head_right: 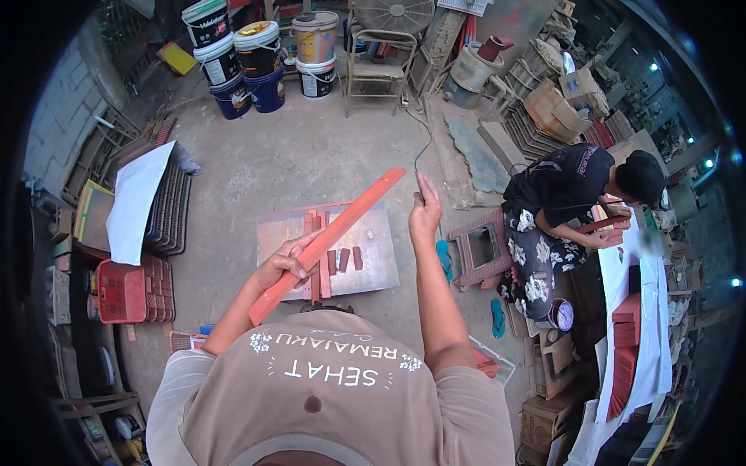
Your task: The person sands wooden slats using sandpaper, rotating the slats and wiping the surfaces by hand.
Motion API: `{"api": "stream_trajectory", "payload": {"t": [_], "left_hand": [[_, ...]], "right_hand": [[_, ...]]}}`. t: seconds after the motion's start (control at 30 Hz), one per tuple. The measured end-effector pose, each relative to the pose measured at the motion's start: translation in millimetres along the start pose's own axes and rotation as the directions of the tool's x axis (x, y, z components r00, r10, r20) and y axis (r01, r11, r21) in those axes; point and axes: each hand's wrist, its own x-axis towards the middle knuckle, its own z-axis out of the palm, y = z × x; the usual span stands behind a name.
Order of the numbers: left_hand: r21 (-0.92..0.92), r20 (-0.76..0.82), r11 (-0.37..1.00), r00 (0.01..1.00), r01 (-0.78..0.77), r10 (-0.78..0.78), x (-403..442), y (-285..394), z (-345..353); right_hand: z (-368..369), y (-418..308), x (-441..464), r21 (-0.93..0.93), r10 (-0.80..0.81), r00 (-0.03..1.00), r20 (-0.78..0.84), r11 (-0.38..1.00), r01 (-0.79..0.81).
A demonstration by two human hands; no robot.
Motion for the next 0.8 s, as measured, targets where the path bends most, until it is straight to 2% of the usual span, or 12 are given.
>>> {"api": "stream_trajectory", "payload": {"t": [0.03,0.13,0.17,0.27,0.3,0.4,0.43,0.5,0.53,0.6,0.73,0.8], "left_hand": [[0.0,-0.012,1.0,1.0,0.022,-0.022,2,-1,-2],[-0.031,-0.061,0.998,0.996,0.056,-0.058,10,-5,-10],[-0.054,-0.082,0.998,0.995,0.045,-0.049,14,-4,-8],[-0.042,-0.206,0.998,0.977,0.054,-0.062,26,-9,-15],[-0.03,-0.258,0.997,0.963,0.067,-0.072,30,-13,-21],[-0.141,-0.446,0.99,0.892,0.009,-0.072,48,-22,-28],[-0.174,-0.532,0.968,0.81,0.182,-0.248,52,-18,-34],[-0.347,-0.466,0.927,0.831,0.143,-0.302,65,-26,-52],[-0.426,-0.427,0.896,0.845,0.126,-0.322,69,-28,-55],[-0.425,-0.47,0.904,0.843,0.044,-0.262,75,-34,-56],[-0.465,-0.473,0.885,0.855,-0.037,-0.212,78,-32,-42],[-0.485,-0.48,0.874,0.847,-0.042,-0.226,77,-31,-38]], "right_hand": [[-7,-8,-2,0.386,0.468,0.859,0.207,0.768,-0.511],[-5,-24,-18,0.729,0.513,0.752,0.413,0.309,-0.611],[-4,-36,-25,0.736,0.511,0.744,0.43,0.278,-0.617],[6,-58,-49,0.649,0.37,0.82,0.436,0.502,-0.572],[9,-66,-59,0.574,0.294,0.844,0.45,0.629,-0.525],[5,-100,-87,0.374,-0.011,0.849,0.529,0.9,-0.222],[3,-113,-91,0.369,-0.116,0.841,0.528,0.924,-0.104],[2,-133,-99,0.358,-0.321,0.791,0.521,0.923,0.14],[3,-135,-102,0.331,-0.358,0.766,0.534,0.922,0.2],[5,-138,-108,0.275,-0.421,0.714,0.559,0.907,0.319],[8,-135,-111,0.249,-0.43,0.732,0.529,0.903,0.35],[7,-139,-112,0.295,-0.414,0.746,0.521,0.908,0.298]]}}
